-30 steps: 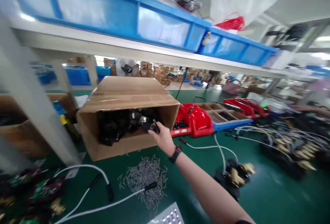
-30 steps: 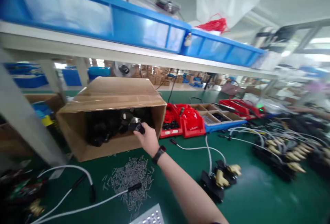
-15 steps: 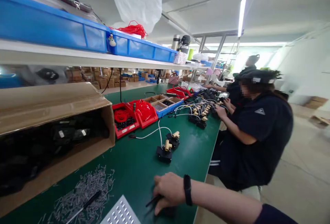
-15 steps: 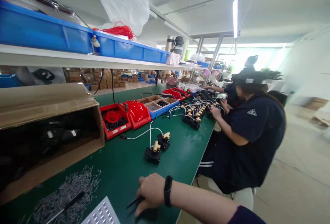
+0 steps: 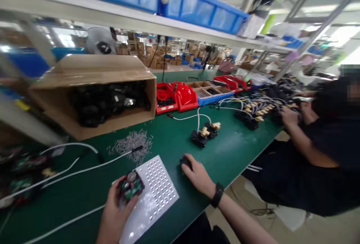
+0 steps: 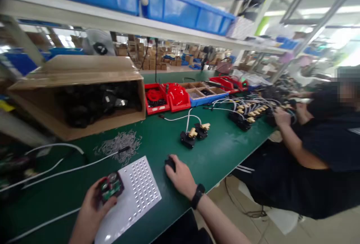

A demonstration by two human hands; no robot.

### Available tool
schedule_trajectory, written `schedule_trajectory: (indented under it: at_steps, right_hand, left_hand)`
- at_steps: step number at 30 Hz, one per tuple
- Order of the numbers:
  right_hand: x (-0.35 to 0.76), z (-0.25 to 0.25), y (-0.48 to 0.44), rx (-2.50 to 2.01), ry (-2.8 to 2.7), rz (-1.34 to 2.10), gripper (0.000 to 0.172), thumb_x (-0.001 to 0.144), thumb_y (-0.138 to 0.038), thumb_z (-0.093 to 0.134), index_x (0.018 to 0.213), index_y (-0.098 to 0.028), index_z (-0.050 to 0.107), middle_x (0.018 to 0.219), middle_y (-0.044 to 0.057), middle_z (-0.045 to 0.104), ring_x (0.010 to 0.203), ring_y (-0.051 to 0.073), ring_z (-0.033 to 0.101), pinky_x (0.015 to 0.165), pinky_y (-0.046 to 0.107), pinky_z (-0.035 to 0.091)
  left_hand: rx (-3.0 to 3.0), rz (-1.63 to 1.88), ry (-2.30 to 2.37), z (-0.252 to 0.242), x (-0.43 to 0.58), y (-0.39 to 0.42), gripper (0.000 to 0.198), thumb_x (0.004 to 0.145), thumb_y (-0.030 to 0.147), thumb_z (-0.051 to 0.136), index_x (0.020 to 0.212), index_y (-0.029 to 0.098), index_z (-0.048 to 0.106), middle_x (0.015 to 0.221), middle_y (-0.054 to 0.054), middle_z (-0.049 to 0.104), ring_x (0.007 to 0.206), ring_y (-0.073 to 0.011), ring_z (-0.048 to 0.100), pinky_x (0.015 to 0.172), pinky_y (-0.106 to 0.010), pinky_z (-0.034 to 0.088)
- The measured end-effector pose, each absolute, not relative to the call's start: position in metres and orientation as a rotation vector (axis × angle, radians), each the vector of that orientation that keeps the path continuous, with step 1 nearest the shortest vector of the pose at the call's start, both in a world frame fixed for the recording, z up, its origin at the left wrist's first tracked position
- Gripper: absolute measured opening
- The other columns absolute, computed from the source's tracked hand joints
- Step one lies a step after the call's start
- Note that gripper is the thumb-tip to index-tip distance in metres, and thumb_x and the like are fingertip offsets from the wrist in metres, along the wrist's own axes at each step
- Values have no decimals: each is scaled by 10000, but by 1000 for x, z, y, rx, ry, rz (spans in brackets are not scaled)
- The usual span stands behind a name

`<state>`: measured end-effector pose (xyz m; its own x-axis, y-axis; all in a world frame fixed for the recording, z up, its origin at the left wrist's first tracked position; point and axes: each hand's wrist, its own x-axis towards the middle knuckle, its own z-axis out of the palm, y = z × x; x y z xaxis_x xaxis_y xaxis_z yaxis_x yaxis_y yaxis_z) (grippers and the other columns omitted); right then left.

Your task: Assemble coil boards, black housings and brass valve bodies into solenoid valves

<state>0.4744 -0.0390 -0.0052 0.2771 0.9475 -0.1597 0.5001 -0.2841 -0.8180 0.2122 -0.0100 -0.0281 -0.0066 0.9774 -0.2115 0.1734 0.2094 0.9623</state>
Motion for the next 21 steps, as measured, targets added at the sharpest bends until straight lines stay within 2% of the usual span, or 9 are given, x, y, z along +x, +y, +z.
schedule_trajectory:
  at_steps: [3, 7, 10, 12, 13, 14, 16, 18, 21]
  right_hand:
    - [458, -5, -26, -1621, -1103, 1339, 552, 883, -542, 191, 1129, -185, 533, 750, 41, 587, 358, 71, 324, 328, 188, 268]
    - [421, -8, -21, -1148, -479, 1787, 440, 782, -546, 477, 1023, -188, 564, 632, -20, 557, 315, 13, 123, 291, 146, 134]
    - [403, -7, -25, -1119, -498, 1782, 439, 760, -536, 564, 1076, -232, 550, 563, -60, 526, 301, 27, 217, 292, 135, 176]
    - [400, -4, -28, -1127, -733, 1713, 422, 799, -511, 551, 1135, -255, 534, 744, -16, 613, 451, 77, 479, 379, 153, 361]
    - [401, -2, -29, -1130, -886, 1659, 402, 827, -490, 528, 1156, -259, 528, 896, 9, 630, 633, 116, 578, 506, 183, 455]
    - [401, 0, -30, -1131, -1047, 1592, 382, 856, -469, 497, 1171, -255, 522, 1042, 26, 608, 837, 154, 597, 672, 222, 491]
    - [402, 3, -31, -1143, -1340, 1435, 360, 908, -426, 418, 1205, -238, 492, 1216, 44, 528, 1098, 196, 505, 925, 286, 405]
    - [401, 4, -31, -1179, -1553, 1272, 360, 934, -389, 354, 1238, -217, 440, 1252, 66, 495, 1158, 205, 458, 994, 316, 339]
    - [395, 5, -32, -1283, -1718, 1090, 379, 938, -360, 321, 1271, -188, 381, 1225, 100, 503, 1110, 214, 492, 965, 348, 365]
  left_hand:
    - [1349, 897, 1301, -10, 217, -13, 561, 744, 413, 609, 1223, 198, 411, 1166, -99, 570, 1050, -278, 574, 904, -450, 477]
    - [1977, 787, 1333, 18, 236, -23, 704, 625, 365, 752, 1239, 228, 438, 1138, -96, 555, 1060, -318, 508, 920, -501, 420]
    - [2203, 672, 1412, 23, 247, -27, 772, 576, 365, 791, 1243, 209, 435, 1050, -99, 561, 969, -323, 513, 836, -497, 443]
    - [2249, 610, 1470, 21, 249, -28, 780, 569, 365, 795, 1241, 197, 435, 1025, -100, 556, 933, -319, 513, 801, -487, 448]
    - [2256, 590, 1485, 20, 248, -28, 778, 571, 368, 793, 1240, 193, 435, 1022, -101, 553, 927, -317, 511, 796, -484, 447]
    - [2252, 578, 1490, 19, 248, -27, 773, 574, 372, 791, 1238, 192, 438, 1020, -101, 551, 924, -315, 509, 794, -481, 444]
    - [2216, 587, 1469, 18, 246, -26, 774, 564, 389, 794, 1228, 199, 445, 1017, -95, 551, 921, -310, 504, 793, -475, 439]
    - [2142, 645, 1420, 18, 244, -24, 812, 523, 405, 814, 1222, 219, 444, 1024, -81, 554, 925, -299, 499, 803, -465, 433]
    - [2016, 761, 1330, 16, 242, -21, 928, 484, 366, 842, 1279, 260, 376, 1062, -59, 549, 955, -275, 489, 847, -441, 418]
